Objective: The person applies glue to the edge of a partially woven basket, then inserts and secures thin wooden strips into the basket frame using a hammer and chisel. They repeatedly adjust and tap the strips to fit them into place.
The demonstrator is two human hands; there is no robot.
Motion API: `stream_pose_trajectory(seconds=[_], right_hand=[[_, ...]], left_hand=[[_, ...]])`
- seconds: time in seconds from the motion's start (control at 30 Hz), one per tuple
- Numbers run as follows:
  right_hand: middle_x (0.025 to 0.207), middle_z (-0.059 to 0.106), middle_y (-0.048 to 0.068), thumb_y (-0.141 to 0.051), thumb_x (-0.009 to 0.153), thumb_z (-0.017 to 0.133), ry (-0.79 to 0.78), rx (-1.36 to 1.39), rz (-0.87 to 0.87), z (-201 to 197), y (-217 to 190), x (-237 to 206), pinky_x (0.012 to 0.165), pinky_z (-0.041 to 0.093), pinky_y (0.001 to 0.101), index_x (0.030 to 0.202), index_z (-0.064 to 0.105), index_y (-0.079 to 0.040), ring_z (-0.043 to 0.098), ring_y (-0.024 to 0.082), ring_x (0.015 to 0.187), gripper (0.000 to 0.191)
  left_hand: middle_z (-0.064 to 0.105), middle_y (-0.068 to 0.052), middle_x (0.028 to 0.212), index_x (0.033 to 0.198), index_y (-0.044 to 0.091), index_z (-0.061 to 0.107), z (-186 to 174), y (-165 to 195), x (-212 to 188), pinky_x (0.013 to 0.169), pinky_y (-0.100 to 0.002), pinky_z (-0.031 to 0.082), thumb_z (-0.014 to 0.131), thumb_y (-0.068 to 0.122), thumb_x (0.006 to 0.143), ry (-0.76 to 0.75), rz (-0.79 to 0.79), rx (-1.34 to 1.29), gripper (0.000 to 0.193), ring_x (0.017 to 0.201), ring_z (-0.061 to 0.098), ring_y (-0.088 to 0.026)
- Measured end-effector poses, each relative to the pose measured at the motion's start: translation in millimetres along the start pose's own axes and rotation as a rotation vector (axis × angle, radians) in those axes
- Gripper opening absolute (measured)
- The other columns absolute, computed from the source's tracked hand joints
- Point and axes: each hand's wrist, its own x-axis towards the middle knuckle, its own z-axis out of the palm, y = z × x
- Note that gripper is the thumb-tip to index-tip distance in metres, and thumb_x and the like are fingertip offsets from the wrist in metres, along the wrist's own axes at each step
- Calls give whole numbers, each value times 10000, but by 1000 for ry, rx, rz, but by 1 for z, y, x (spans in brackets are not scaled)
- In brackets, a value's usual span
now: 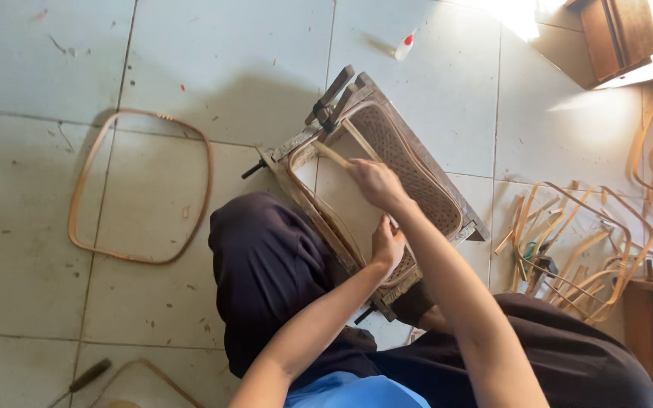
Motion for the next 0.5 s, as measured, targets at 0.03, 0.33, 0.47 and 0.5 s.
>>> stream_pose_trajectory(seconds=[0.03, 0.33, 0.47, 0.5], right_hand=[[950, 730, 217, -389, 1078, 463, -171, 13, 197, 4, -17, 8, 729, 575, 482, 1240, 607, -55, 727, 358, 825, 398], [726, 697, 223, -406, 1051, 505, 108, -8, 113, 35, -30, 1, 577, 540, 531, 1006, 560, -24, 697, 419, 661, 388], [660, 641, 142, -394, 1078, 498, 81, -23, 30, 33, -40, -17, 509, 510, 506, 937, 553, -37, 613, 362, 536, 387], [643, 620, 112, -387, 1089, 490, 35, -26, 7, 28, -43, -28, 482, 501, 496, 920, 550, -43, 585, 338, 489, 388]], left_hand=[[651, -85, 1179, 1385, 123, 455, -2, -2, -4, 918, -305, 611, 571, 118, 928, -12, -34, -59, 472, 1060, 694, -212], [663, -117, 1018, 1156, 38, 561, -7, -25, -11, 921, -349, 580, 612, 131, 992, -32, -86, -861, 195, 949, 670, -219], [668, -69, 1062, 1191, 86, 528, 2, -18, -30, 903, -327, 571, 581, 212, 1028, -89, -72, -546, 212, 988, 655, -164], [660, -86, 1056, 1201, 75, 523, 9, -16, -38, 859, -329, 550, 577, 219, 1064, -139, -22, -602, 206, 953, 630, -170]])
